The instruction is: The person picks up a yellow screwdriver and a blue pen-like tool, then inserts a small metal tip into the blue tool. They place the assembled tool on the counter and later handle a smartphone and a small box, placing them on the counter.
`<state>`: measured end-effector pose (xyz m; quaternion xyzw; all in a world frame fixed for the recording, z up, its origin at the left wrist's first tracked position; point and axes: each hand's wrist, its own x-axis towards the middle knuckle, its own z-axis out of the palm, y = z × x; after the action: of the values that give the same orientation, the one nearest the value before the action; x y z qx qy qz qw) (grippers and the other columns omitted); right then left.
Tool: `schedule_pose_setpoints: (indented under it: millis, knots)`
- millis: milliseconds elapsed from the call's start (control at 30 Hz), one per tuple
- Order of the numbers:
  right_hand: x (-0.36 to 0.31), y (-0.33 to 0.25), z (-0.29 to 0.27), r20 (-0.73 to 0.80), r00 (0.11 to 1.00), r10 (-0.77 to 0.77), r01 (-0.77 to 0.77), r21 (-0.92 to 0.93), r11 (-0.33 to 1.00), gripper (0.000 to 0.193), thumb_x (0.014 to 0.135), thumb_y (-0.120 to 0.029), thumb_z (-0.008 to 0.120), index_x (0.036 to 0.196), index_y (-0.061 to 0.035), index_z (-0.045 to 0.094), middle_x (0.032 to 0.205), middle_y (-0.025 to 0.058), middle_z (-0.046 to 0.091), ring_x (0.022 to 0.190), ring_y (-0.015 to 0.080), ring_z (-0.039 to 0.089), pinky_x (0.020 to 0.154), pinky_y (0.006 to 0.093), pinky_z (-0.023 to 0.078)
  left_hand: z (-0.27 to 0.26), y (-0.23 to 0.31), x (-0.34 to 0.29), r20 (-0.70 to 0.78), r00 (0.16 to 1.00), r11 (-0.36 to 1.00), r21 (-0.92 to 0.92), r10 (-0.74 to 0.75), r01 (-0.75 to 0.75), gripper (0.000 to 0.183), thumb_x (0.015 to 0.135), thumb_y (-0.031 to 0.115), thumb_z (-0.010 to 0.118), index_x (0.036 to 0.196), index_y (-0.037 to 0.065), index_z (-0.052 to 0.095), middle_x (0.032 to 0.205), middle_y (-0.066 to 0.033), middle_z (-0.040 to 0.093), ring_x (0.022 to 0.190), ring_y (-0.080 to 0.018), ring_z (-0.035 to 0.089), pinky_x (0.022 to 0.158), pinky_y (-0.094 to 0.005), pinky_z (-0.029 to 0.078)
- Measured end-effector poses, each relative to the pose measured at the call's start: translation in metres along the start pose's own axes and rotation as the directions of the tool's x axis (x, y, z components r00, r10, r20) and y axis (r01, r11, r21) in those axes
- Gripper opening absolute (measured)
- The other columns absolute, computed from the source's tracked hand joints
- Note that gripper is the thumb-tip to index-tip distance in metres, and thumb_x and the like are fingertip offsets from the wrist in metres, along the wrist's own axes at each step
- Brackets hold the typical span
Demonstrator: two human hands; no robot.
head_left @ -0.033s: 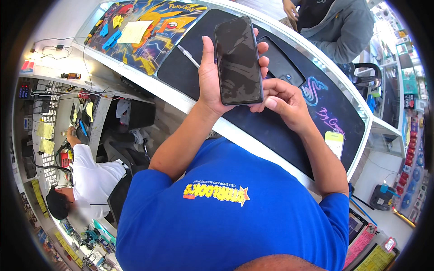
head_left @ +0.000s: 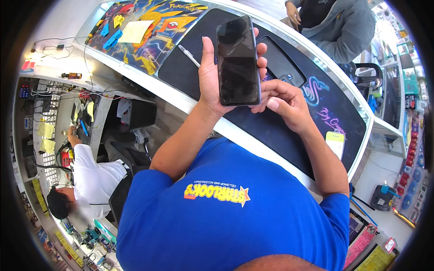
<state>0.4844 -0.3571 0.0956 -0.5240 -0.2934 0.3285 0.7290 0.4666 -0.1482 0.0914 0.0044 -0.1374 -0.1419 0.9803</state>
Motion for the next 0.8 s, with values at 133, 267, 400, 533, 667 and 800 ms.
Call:
schedule_pose_setpoints:
  millis: [133, 267, 400, 533, 667, 800]
  knots:
    - [0.000, 0.003, -0.006, -0.016, 0.999, 0.051, -0.052, -0.043, 0.998, 0.033, 0.102, -0.023, 0.068, 0.122, 0.0039, 0.070, 0.104, 0.0135, 0.076, 0.095, 0.0177, 0.070, 0.091, 0.0334, 0.056, -0.007, 0.003, -0.003, 0.025, 0.999, 1.000, 0.011, 0.020, -0.020, 0.079, 0.106, 0.065, 0.042, 0.161, 0.009, 0.034, 0.131, -0.0192, 0.064, 0.106, -0.0338, 0.073, 0.088, -0.0482, 0.065]
    - [0.009, 0.008, -0.006, -0.090, 0.991, 0.101, -0.119, -0.224, 0.967, 0.033, 0.104, -0.027, 0.067, 0.117, 0.0027, 0.073, 0.099, 0.0102, 0.076, 0.089, 0.0142, 0.069, 0.085, 0.0295, 0.056, 0.003, 0.004, -0.002, -0.026, 0.997, 0.995, 0.065, 0.074, -0.072, 0.063, 0.109, 0.047, 0.052, 0.158, 0.010, 0.039, 0.126, -0.0168, 0.066, 0.100, -0.0314, 0.076, 0.080, -0.0447, 0.069]
    - [0.013, 0.011, -0.004, -0.046, 0.995, 0.083, -0.095, -0.455, 0.885, 0.032, 0.105, -0.029, 0.067, 0.113, 0.0017, 0.075, 0.094, 0.0080, 0.076, 0.083, 0.0130, 0.069, 0.079, 0.0285, 0.056, 0.005, 0.011, -0.006, -0.103, 0.990, 0.987, 0.138, 0.101, -0.086, 0.055, 0.110, 0.040, 0.053, 0.155, 0.010, 0.044, 0.126, -0.0151, 0.069, 0.100, -0.0276, 0.076, 0.079, -0.0425, 0.069]
    - [0.013, 0.016, -0.007, -0.077, 0.996, 0.036, -0.064, -0.399, 0.915, 0.034, 0.109, -0.030, 0.060, 0.112, -0.0003, 0.076, 0.090, 0.0060, 0.075, 0.082, 0.0126, 0.068, 0.077, 0.0276, 0.054, 0.019, 0.011, -0.006, -0.182, 0.969, 0.900, 0.429, 0.165, -0.073, 0.049, 0.111, 0.039, 0.050, 0.146, 0.004, 0.053, 0.124, -0.0171, 0.070, 0.101, -0.0279, 0.076, 0.081, -0.0422, 0.067]
    - [0.012, 0.023, -0.010, -0.148, 0.987, 0.060, -0.075, -0.100, 0.992, 0.044, 0.111, -0.037, 0.054, 0.123, 0.0025, 0.070, 0.103, 0.0084, 0.072, 0.090, 0.0139, 0.067, 0.078, 0.0293, 0.055, 0.032, -0.007, -0.005, -0.302, 0.868, 0.551, 0.833, 0.393, 0.040, 0.045, 0.111, 0.036, 0.051, 0.131, -0.003, 0.062, 0.114, -0.0165, 0.073, 0.097, -0.0217, 0.074, 0.082, -0.0375, 0.063]
    - [0.015, 0.024, -0.008, -0.143, 0.983, 0.117, -0.134, -0.109, 0.985, 0.038, 0.110, -0.034, 0.057, 0.126, -0.0001, 0.063, 0.107, 0.0059, 0.069, 0.090, 0.0121, 0.066, 0.080, 0.0274, 0.055, 0.025, -0.014, -0.006, -0.283, 0.904, 0.365, 0.917, 0.320, 0.158, 0.049, 0.109, 0.041, 0.054, 0.128, -0.003, 0.067, 0.116, -0.0120, 0.074, 0.105, -0.0176, 0.071, 0.089, -0.0315, 0.058]
